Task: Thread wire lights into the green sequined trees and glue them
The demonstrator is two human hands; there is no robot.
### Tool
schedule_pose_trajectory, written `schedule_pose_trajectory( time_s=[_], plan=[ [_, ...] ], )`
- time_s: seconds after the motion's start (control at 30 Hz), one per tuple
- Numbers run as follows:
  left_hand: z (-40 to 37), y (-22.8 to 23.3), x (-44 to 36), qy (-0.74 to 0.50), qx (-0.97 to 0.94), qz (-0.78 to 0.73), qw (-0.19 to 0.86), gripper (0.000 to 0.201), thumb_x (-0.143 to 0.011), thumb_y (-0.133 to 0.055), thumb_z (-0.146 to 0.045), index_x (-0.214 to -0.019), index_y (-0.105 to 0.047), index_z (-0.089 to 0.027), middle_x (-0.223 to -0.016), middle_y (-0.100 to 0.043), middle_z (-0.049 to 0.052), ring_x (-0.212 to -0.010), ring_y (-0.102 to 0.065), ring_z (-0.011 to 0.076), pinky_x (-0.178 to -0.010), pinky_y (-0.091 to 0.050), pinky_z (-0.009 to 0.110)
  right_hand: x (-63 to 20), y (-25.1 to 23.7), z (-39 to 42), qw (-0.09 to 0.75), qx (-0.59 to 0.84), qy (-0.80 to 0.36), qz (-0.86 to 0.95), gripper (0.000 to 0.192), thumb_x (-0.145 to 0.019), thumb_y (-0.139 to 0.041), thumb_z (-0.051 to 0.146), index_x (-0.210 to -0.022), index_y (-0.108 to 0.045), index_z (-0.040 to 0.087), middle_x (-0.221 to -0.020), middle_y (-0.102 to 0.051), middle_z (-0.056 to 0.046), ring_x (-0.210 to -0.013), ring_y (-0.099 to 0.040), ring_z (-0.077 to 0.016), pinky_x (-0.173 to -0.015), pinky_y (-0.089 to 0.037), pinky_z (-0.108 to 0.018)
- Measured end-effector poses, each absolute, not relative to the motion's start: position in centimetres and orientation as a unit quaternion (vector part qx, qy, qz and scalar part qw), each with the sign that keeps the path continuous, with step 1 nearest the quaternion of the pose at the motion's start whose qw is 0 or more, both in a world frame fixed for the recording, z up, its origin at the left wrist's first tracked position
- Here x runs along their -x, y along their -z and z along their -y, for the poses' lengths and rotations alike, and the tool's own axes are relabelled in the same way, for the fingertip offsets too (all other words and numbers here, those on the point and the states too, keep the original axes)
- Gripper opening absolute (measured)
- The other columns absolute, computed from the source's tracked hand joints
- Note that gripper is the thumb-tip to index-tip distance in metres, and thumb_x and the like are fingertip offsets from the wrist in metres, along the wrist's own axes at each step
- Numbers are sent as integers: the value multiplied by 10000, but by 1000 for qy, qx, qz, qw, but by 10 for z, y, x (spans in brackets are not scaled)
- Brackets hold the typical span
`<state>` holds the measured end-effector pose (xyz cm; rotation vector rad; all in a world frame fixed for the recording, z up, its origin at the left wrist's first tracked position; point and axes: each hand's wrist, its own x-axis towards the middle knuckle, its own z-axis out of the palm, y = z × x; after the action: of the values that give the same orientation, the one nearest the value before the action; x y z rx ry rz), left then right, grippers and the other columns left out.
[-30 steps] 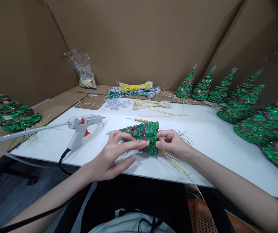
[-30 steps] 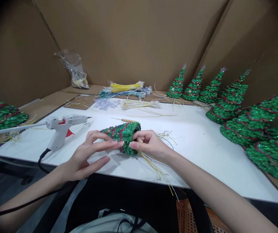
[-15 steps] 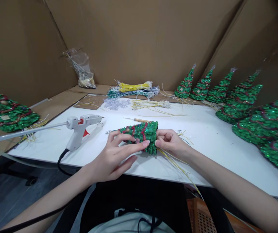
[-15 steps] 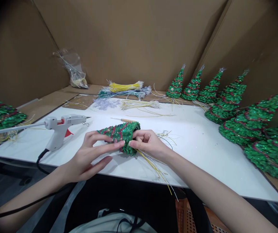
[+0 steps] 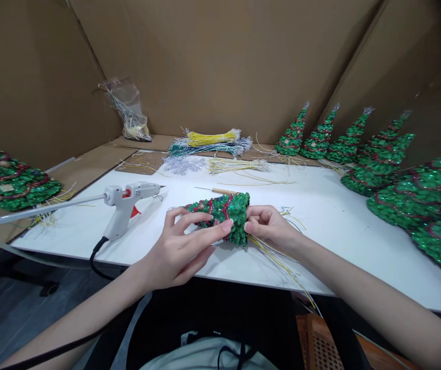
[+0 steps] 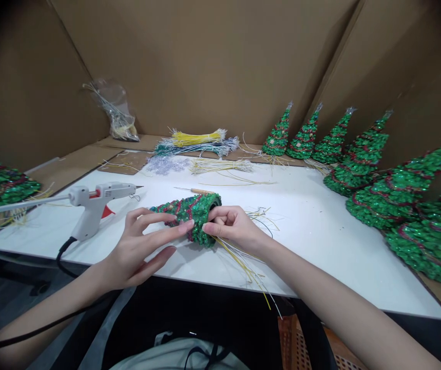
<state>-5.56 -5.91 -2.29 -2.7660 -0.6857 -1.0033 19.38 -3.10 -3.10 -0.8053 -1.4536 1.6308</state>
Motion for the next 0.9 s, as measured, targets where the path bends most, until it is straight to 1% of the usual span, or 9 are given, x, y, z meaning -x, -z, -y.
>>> schedule_pose_trajectory(
  time_s=[0.1,0.2,0.33,0.6,0.73,0.9],
  plan=[
    [61,23,54,325,914,224,96,579,-872,-577,-97,-1415,-430,-231,-1293,-653,46,-1169,-549,237,-993,-308,440,-193,31,31,398,320,-644,569,375,-648,-831,438,-718,-608,145,-460,-282,122,-447,-212,-43,-472,-198,-228],
    [66,21,51,314,915,220,121,558,-871,-561,-87,-1403,-449,-209,-1304,-645,40,-1177,-540,242,-988,-307,445,-192,31,31,399,320,-644,569,385,-640,-835,448,-700,-600,148,-462,-284,118,-449,-215,-46,-470,-202,-227],
    [75,21,46,300,912,242,139,527,-879,-541,-99,-1389,-474,-211,-1341,-613,35,-1132,-545,251,-985,-294,460,-192,33,30,396,323,-640,573,405,-645,-827,475,-702,-592,150,-488,-299,103,-475,-232,-56,-481,-208,-228],
    [80,18,43,271,913,252,169,507,-867,-540,-96,-1363,-513,-198,-1403,-554,21,-1022,-524,246,-962,-292,481,-191,38,31,408,316,-631,580,387,-681,-803,477,-720,-590,156,-489,-298,98,-479,-206,-60,-483,-187,-232],
    [79,18,42,274,913,246,178,525,-847,-538,-94,-1358,-523,-212,-1410,-551,19,-983,-519,237,-944,-305,470,-191,40,31,416,327,-631,567,403,-666,-806,501,-717,-587,167,-516,-347,79,-489,-238,-70,-491,-202,-239],
    [78,20,43,276,912,243,183,554,-840,-530,-96,-1374,-509,-243,-1392,-572,14,-956,-527,226,-950,-301,459,-191,40,31,414,331,-631,566,411,-647,-815,504,-685,-579,170,-504,-354,78,-472,-247,-67,-478,-192,-239]
  ],
)
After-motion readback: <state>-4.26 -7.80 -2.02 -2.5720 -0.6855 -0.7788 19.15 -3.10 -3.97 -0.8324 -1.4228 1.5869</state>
